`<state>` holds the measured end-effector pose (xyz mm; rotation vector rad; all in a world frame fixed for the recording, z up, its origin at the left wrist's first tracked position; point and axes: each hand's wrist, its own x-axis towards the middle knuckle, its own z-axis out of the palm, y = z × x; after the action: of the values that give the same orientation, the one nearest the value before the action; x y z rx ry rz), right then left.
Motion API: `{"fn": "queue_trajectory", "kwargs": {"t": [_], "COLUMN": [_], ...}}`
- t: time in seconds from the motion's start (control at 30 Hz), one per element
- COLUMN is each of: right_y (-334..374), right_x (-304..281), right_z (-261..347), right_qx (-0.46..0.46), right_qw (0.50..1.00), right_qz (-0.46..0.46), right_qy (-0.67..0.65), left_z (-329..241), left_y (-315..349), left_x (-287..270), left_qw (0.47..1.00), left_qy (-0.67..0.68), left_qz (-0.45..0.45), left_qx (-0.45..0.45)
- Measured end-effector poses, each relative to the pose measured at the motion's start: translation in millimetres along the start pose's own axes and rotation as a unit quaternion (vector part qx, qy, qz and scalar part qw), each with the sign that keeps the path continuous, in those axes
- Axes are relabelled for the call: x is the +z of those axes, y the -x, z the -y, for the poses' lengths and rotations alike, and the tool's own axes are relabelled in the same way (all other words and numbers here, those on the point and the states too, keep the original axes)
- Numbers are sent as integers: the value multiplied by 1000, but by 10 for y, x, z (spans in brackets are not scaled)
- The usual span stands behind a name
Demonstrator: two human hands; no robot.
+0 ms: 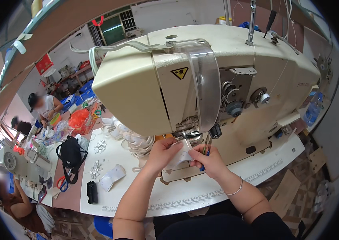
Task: The person operates an industrial sewing machine to stitch white fabric pieces, likely face masks. They feed the fabric under the presser foot, guide it through the machine, and trim the connecting threads with scissors. The finished pieces are placed in a pile on the table.
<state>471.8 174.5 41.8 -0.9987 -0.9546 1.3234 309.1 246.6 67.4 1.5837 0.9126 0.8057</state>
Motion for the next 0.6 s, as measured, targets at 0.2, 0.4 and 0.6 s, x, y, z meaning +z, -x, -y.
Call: {"fn": "queue_trajectory", "kwargs": {"t": [0.2, 0.4, 0.6], "right_y": [-49, -56, -123], "right_x": [87, 125, -96], "right_z": [-82, -121, -17], "right_qx": [6, -8, -458], "right_qw": [990, 987, 789], "right_qz": [-35, -46, -196], "right_qy": [-133, -153, 359], "left_z": [-253, -320, -231], "left_y": [-104, -120, -177], "left_x": [-31, -76, -100], "left_qw": [999, 998, 998], "left_qy": [2, -7, -8], "left_qz": [24, 48, 53], "left_qx": [-43, -42, -26]}}
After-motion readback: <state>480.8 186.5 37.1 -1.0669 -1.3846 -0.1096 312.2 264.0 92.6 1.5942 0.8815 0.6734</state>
